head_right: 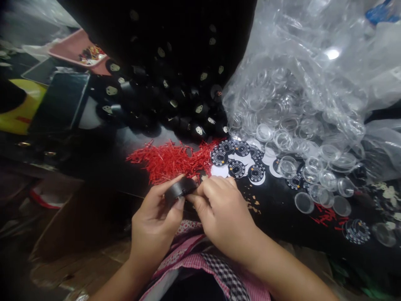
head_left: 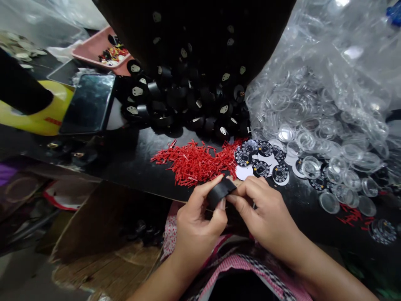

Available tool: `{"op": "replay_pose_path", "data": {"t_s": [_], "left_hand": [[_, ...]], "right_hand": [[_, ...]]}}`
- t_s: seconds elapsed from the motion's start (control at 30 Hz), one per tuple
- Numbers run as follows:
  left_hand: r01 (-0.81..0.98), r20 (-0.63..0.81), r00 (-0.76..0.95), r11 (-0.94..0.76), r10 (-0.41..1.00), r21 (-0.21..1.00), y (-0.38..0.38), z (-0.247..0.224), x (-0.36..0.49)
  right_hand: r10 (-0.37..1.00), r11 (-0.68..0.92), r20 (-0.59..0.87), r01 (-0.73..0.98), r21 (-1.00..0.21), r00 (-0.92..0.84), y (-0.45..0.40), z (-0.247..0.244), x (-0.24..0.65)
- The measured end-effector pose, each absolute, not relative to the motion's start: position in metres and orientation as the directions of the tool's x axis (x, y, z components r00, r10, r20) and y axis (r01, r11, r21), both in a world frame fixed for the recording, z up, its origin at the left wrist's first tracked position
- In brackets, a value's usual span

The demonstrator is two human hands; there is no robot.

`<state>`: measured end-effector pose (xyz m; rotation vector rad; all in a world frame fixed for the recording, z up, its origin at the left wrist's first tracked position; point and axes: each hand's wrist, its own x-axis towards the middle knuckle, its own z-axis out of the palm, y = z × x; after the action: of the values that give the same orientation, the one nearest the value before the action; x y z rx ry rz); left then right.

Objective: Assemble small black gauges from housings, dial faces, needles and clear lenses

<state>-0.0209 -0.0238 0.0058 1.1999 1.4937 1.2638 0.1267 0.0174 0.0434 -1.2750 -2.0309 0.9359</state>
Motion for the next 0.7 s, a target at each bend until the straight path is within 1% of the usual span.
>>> {"op": "replay_pose_path", "data": {"t_s": [0.07, 0.13, 0.2, 0.27, 0.33, 0.43, 0.47, 0.5, 0.57, 0.63, 0.67, 0.7], "left_hand": [[0.084, -0.093, -0.189, 0.110, 0.978, 0.990, -0.021, 0.007, -0.021], [-0.093, -0.239, -0.120, 0.229, 0.964, 0.969, -0.015, 0.006, -0.021], [-0.286, -0.348, -0.033, 0.324, 0.937, 0.902, -0.011, 0.006, -0.023], [-0.383, -0.385, 0.018, 0.362, 0.923, 0.850, -0.008, 0.006, -0.025], [-0.348, -0.400, 0.012, 0.379, 0.917, 0.858, -0.007, 0.008, -0.027], [-0.193, -0.419, -0.052, 0.403, 0.906, 0.895, -0.007, 0.012, -0.028], [-0.185, -0.438, -0.072, 0.419, 0.896, 0.889, -0.007, 0.013, -0.027], [-0.224, -0.473, -0.086, 0.445, 0.877, 0.867, -0.006, 0.013, -0.026], [-0.399, -0.581, -0.077, 0.509, 0.810, 0.763, -0.005, 0.010, -0.021], [-0.561, -0.682, -0.035, 0.550, 0.731, 0.619, -0.004, 0.004, -0.014], [-0.599, -0.708, -0.016, 0.560, 0.706, 0.572, -0.004, 0.001, -0.011], [-0.613, -0.712, -0.008, 0.559, 0.702, 0.559, -0.004, -0.001, -0.008]], "right_hand": [[0.920, 0.287, 0.066, 0.551, -0.784, -0.385, 0.019, 0.044, 0.128], [0.918, 0.284, 0.042, 0.579, -0.764, -0.395, 0.023, 0.044, 0.130], [0.905, 0.334, 0.080, 0.581, -0.742, -0.418, 0.027, 0.044, 0.132], [0.876, 0.425, 0.157, 0.574, -0.700, -0.457, 0.032, 0.043, 0.133], [0.842, 0.509, 0.219, 0.595, -0.622, -0.492, 0.036, 0.042, 0.132], [0.803, 0.591, 0.277, 0.644, -0.485, -0.528, 0.040, 0.038, 0.128], [0.790, 0.612, 0.301, 0.651, -0.449, -0.535, 0.041, 0.037, 0.126], [0.780, 0.626, 0.320, 0.656, -0.422, -0.538, 0.041, 0.036, 0.125], [0.780, 0.626, 0.333, 0.676, -0.389, -0.530, 0.041, 0.036, 0.121], [0.811, 0.585, 0.296, 0.729, -0.356, -0.505, 0.041, 0.037, 0.118], [0.831, 0.556, 0.264, 0.759, -0.339, -0.490, 0.040, 0.038, 0.116], [0.849, 0.528, 0.225, 0.782, -0.332, -0.478, 0.040, 0.040, 0.116]]}}
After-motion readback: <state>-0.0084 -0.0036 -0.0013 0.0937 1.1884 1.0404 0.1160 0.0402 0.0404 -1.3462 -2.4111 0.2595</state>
